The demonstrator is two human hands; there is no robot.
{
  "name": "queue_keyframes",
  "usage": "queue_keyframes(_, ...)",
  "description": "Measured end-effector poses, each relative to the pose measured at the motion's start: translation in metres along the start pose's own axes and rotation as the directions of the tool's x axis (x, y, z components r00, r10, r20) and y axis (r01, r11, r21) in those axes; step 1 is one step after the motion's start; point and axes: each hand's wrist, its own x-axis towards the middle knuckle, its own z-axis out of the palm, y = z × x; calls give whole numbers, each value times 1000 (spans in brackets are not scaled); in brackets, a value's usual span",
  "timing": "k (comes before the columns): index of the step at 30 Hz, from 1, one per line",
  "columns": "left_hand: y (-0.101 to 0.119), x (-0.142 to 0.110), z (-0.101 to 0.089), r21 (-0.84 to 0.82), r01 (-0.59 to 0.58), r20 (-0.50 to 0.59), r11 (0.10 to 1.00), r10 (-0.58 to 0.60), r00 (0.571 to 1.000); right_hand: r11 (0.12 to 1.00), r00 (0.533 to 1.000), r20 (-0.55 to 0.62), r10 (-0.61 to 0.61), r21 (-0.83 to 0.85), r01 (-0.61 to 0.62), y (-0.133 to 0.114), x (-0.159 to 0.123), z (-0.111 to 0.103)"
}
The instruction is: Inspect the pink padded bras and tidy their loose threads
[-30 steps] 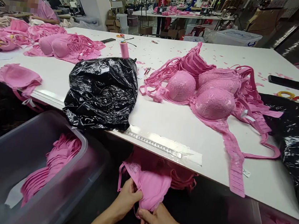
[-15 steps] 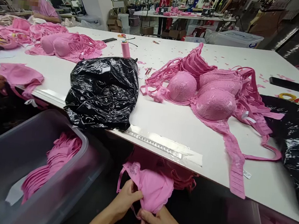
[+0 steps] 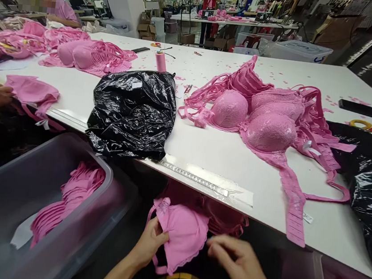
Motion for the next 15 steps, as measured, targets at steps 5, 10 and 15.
queue_keyframes(5, 8, 2, -4, -29, 23, 135, 999, -19, 991, 964, 998, -44, -36, -266, 23, 2, 44, -9)
queue_keyframes(10, 3, 0, -3, -144, 44, 84, 989, -32, 996, 944, 989, 128, 71, -328, -26, -5, 78, 15)
queue_keyframes(15, 0, 1, -5, 53, 41, -80, 998, -37, 996, 989, 970, 233, 66, -141, -34, 1, 84, 10)
